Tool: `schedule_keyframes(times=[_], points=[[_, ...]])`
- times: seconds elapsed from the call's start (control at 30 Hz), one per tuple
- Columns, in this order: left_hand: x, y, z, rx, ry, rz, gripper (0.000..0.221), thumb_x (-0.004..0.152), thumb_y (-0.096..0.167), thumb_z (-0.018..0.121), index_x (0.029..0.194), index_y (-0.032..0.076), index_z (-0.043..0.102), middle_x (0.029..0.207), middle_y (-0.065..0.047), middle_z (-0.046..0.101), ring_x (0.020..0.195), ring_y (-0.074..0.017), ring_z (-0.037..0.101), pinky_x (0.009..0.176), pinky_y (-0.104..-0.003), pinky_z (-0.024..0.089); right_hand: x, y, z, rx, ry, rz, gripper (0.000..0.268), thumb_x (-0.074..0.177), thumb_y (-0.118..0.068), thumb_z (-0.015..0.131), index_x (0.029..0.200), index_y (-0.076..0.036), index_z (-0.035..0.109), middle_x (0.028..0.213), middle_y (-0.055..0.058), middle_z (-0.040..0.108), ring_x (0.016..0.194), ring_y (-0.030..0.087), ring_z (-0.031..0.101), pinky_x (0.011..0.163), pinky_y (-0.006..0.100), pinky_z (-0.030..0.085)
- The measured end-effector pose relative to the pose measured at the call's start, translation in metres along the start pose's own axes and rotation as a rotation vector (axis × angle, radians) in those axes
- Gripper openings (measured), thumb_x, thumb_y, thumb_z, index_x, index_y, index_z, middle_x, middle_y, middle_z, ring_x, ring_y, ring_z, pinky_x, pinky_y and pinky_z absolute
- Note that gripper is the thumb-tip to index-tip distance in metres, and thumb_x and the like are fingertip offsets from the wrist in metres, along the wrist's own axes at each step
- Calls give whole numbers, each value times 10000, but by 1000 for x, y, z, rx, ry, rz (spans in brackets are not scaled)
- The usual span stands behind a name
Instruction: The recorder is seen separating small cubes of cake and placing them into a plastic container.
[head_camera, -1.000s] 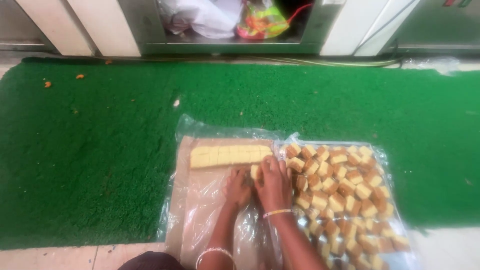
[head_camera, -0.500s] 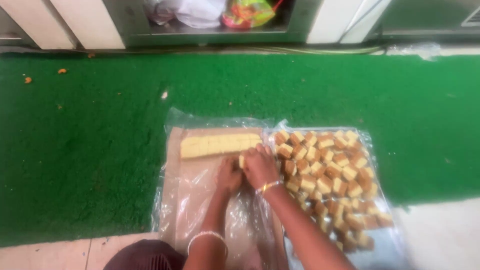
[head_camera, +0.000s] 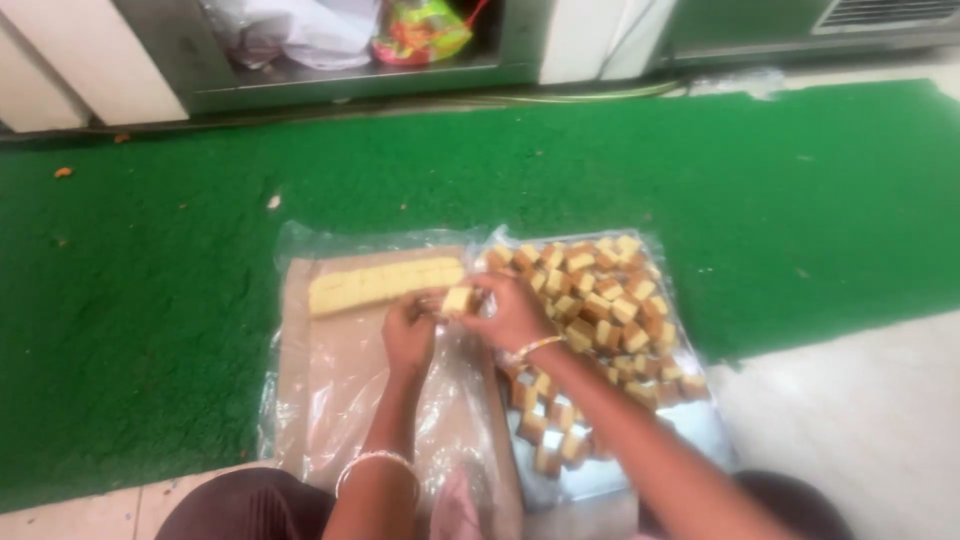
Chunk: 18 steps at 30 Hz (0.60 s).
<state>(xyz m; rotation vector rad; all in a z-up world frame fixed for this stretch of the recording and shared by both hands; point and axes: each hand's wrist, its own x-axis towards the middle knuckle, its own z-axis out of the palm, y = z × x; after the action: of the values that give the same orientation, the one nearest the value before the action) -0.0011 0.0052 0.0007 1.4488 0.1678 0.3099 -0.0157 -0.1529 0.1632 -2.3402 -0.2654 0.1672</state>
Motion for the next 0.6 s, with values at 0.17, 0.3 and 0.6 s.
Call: schedule_keyframes(times=[0.17,0.3,0.6], points=[[-30,29,52,-138,-82,30,352,859,-101,456,1124,-42,679,1031,-117,751,914,-185,736,756,-303,601,-23,59,-62,-2,-43,-66,447,754,-313,886,1136,-137,737,1040,64,773,870,153,724,762,316,632],[-68,72,104,115,-140,-9,403,817,-92,488,1139,-6,714,1007,-129,774,935,-206,742,822,-334,593,-51,111,-109,35,-49,57,489,717,-296,870,1157,-118,753,1078,80,770,869,162,739,745,326,648],[-147,65,212,495,-585,-6,217,889,118,658,1080,125,762,1055,-48,796,976,-177,771,889,-341,585,-147,190,-175,-259,-61,368,506,665,-270,949,1084,-53,766,969,105,769,841,192,724,759,316,580]])
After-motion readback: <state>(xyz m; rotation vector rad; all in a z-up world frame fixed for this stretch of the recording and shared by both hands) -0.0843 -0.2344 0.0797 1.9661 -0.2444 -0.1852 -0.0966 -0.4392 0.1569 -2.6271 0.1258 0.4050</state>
